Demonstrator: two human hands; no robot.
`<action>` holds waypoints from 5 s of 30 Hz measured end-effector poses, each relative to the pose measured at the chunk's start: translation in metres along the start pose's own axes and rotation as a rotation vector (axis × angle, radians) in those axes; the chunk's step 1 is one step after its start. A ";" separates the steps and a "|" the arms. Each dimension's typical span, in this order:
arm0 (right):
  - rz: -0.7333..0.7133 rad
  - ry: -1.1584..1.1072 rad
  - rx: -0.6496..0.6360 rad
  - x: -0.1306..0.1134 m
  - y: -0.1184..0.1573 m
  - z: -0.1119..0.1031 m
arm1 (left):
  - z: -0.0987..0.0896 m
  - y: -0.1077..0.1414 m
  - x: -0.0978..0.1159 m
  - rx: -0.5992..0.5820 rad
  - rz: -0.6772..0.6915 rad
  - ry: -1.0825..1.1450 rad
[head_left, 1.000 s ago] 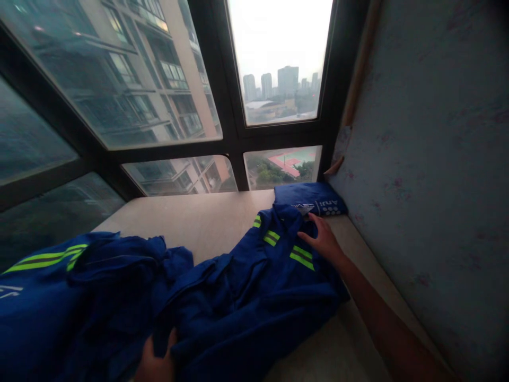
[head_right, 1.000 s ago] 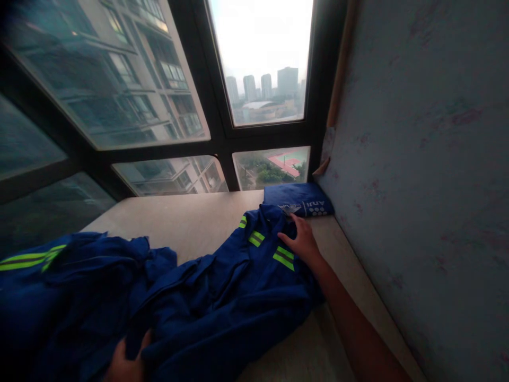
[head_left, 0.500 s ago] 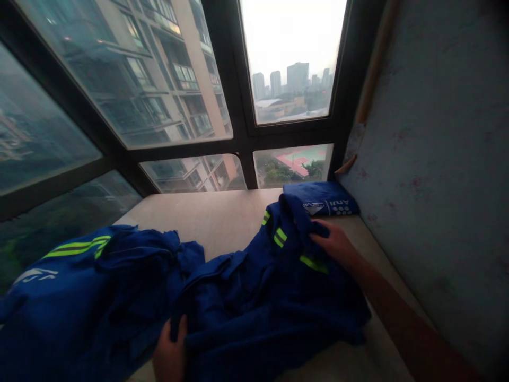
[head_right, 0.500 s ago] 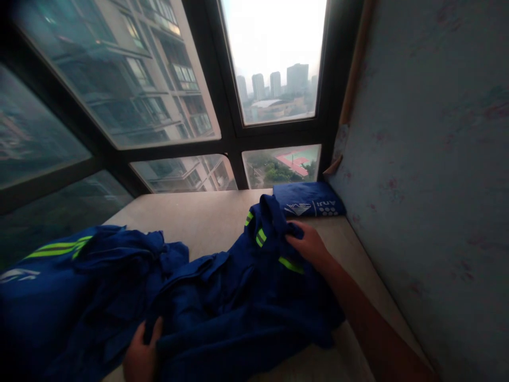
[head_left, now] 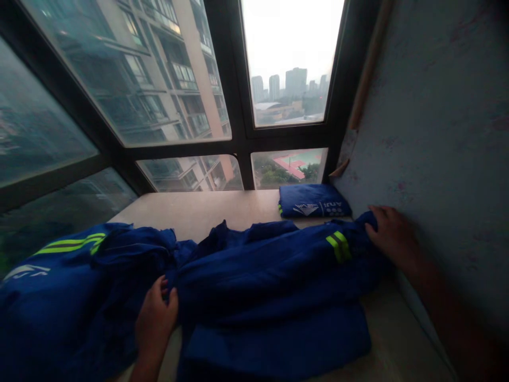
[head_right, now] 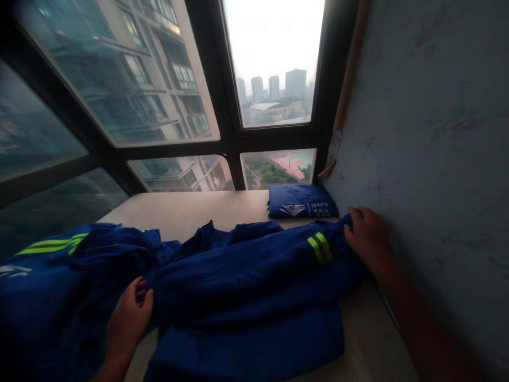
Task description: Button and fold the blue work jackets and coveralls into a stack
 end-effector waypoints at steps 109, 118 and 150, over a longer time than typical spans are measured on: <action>0.078 -0.518 -0.601 -0.079 0.052 0.111 | 0.232 0.078 0.317 -0.539 0.455 0.620; 0.203 -0.466 -0.547 -0.085 0.050 0.125 | 0.235 0.080 0.317 -0.557 0.444 0.605; -0.029 -0.099 -0.796 -0.094 -0.003 0.103 | 0.221 0.094 0.322 -0.648 0.681 0.239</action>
Point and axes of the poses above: each hand's wrist, its own y-axis away from the middle knuckle, its own z-axis out of the palm, x = y × z, the point moved 1 cm from there along -y, towards the middle knuckle, and after that the axes turned 8 degrees about -x, right-handed, at the moved point
